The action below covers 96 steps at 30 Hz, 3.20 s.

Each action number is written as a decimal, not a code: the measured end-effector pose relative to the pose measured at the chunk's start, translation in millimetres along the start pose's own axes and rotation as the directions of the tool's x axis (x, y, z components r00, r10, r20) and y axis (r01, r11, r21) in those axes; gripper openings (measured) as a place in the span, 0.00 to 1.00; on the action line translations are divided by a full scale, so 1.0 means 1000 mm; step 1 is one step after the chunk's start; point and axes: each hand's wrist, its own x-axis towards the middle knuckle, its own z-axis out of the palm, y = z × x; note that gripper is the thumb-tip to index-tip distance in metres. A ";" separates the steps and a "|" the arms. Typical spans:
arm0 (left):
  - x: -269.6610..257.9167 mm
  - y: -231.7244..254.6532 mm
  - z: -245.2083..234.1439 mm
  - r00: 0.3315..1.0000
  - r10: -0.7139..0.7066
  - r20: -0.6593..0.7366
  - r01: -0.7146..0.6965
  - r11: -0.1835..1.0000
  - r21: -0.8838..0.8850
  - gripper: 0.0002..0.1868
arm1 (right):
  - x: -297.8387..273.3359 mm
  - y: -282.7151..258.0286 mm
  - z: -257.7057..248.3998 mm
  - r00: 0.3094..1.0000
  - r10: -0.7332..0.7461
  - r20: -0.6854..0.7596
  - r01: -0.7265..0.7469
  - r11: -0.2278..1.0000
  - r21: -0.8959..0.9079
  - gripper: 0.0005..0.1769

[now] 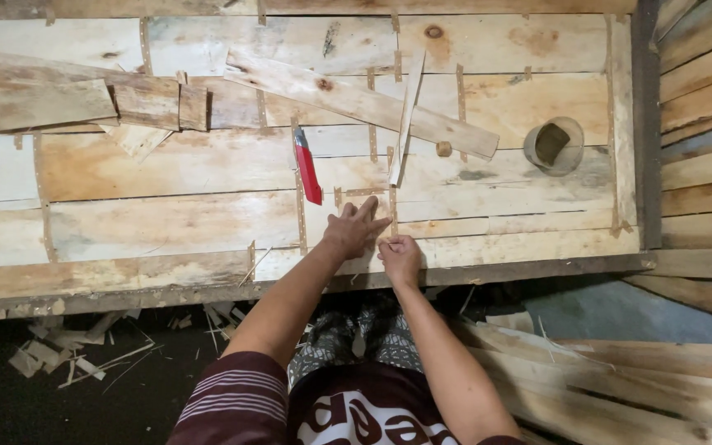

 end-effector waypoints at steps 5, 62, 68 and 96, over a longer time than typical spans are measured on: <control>-0.007 0.002 -0.009 1.000 -0.017 0.022 0.018 0.999 -0.028 0.48 | 0.004 0.003 0.005 0.996 -0.090 -0.029 0.089 0.996 -0.017 0.20; -0.007 0.001 -0.011 0.998 -0.026 0.062 0.026 1.000 0.004 0.60 | -0.005 0.023 0.022 0.963 -0.236 -0.130 0.234 0.972 -0.031 0.14; -0.006 0.001 -0.009 0.998 -0.031 0.058 0.032 0.999 -0.004 0.59 | -0.003 0.017 0.025 0.979 -0.119 -0.167 0.119 0.993 -0.009 0.15; -0.007 0.000 -0.009 0.999 -0.015 0.034 0.016 0.999 -0.036 0.57 | -0.010 0.010 0.031 0.958 -0.148 -0.244 0.127 0.987 -0.101 0.17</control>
